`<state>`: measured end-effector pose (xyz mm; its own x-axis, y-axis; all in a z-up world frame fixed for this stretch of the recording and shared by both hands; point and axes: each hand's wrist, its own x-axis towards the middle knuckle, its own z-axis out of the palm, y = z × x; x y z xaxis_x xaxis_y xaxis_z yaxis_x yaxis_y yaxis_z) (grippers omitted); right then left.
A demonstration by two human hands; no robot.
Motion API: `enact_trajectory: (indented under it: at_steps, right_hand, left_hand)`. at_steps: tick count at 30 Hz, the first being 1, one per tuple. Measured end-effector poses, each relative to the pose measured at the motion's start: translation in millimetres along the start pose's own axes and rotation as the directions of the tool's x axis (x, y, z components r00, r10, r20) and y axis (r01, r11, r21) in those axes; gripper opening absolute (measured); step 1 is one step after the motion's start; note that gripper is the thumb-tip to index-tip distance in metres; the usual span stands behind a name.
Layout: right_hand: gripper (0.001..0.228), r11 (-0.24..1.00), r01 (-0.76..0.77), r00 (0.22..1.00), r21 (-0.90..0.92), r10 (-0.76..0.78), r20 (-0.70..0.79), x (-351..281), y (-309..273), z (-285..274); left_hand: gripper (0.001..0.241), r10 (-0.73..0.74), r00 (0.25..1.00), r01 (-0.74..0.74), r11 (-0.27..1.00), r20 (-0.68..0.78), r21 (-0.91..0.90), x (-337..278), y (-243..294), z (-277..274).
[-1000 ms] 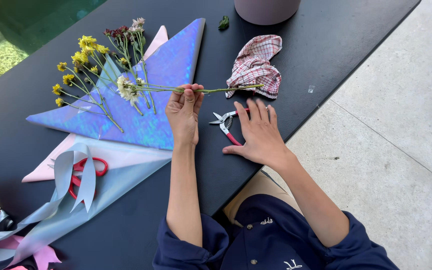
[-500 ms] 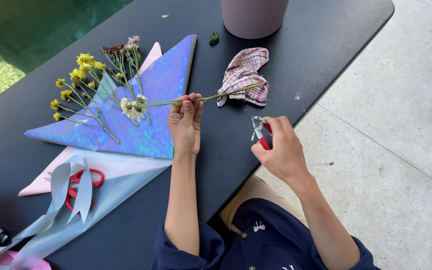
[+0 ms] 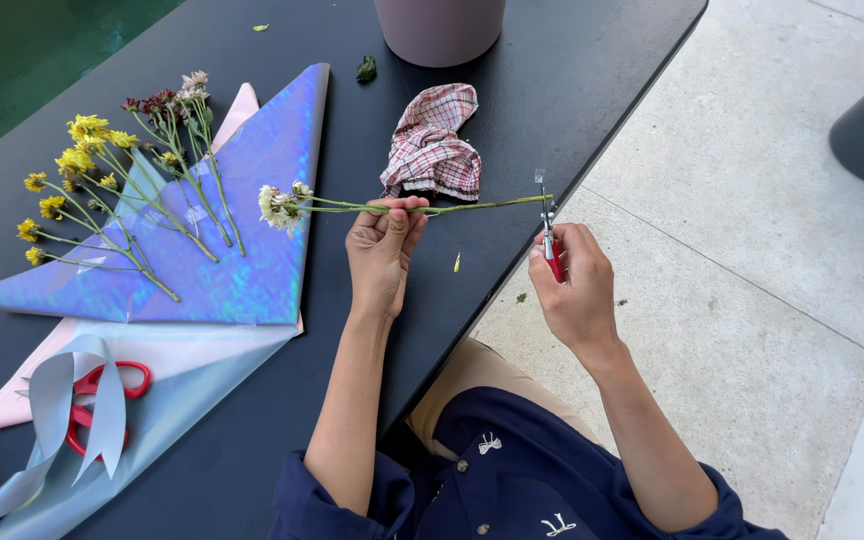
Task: The person trims the stems of several flowers with shears and places them onto a sheet of iridescent wrapping paper, arranging them into a bunch before folding the paper around the stems.
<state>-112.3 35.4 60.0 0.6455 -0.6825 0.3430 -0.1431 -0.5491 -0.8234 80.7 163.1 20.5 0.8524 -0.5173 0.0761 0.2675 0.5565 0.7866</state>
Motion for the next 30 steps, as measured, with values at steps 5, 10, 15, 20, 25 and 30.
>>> enact_trajectory:
  at_steps: [5,10,15,20,25,30]
  right_hand:
    - [0.011,0.999,-0.041,0.999,-0.026,0.041,-0.009,-8.7,5.1,-2.0]
    - [0.012,0.997,-0.063,0.998,-0.049,0.062,-0.015,-16.7,19.4,1.3]
    - [0.011,0.996,-0.072,0.996,-0.052,0.069,-0.052,-20.8,22.5,3.1]
    - [0.012,0.998,-0.058,0.994,-0.038,0.054,-0.098,-24.7,32.7,6.8]
    - [0.012,0.998,-0.026,0.992,-0.052,0.02,-0.122,-24.6,33.6,8.9]
    - [0.01,0.999,-0.044,0.995,0.018,0.045,-0.093,-25.8,35.3,11.2]
  left_hand:
    - [0.019,-0.02,1.0,0.019,0.999,0.014,0.036,-7.4,-1.2,11.9]
    - [0.019,-0.035,0.999,0.033,0.997,0.028,0.074,-10.1,-6.3,14.2]
    - [0.019,-0.064,0.997,0.06,0.994,0.043,0.088,-10.8,-10.2,15.9]
    - [0.018,-0.067,0.997,0.062,0.993,0.05,0.097,-13.1,-11.5,17.8]
    - [0.017,-0.059,0.997,0.054,0.994,0.051,0.098,-13.1,-9.7,18.2]
    - [0.017,-0.038,0.998,0.034,0.995,0.046,0.093,-12.5,-8.0,17.8]
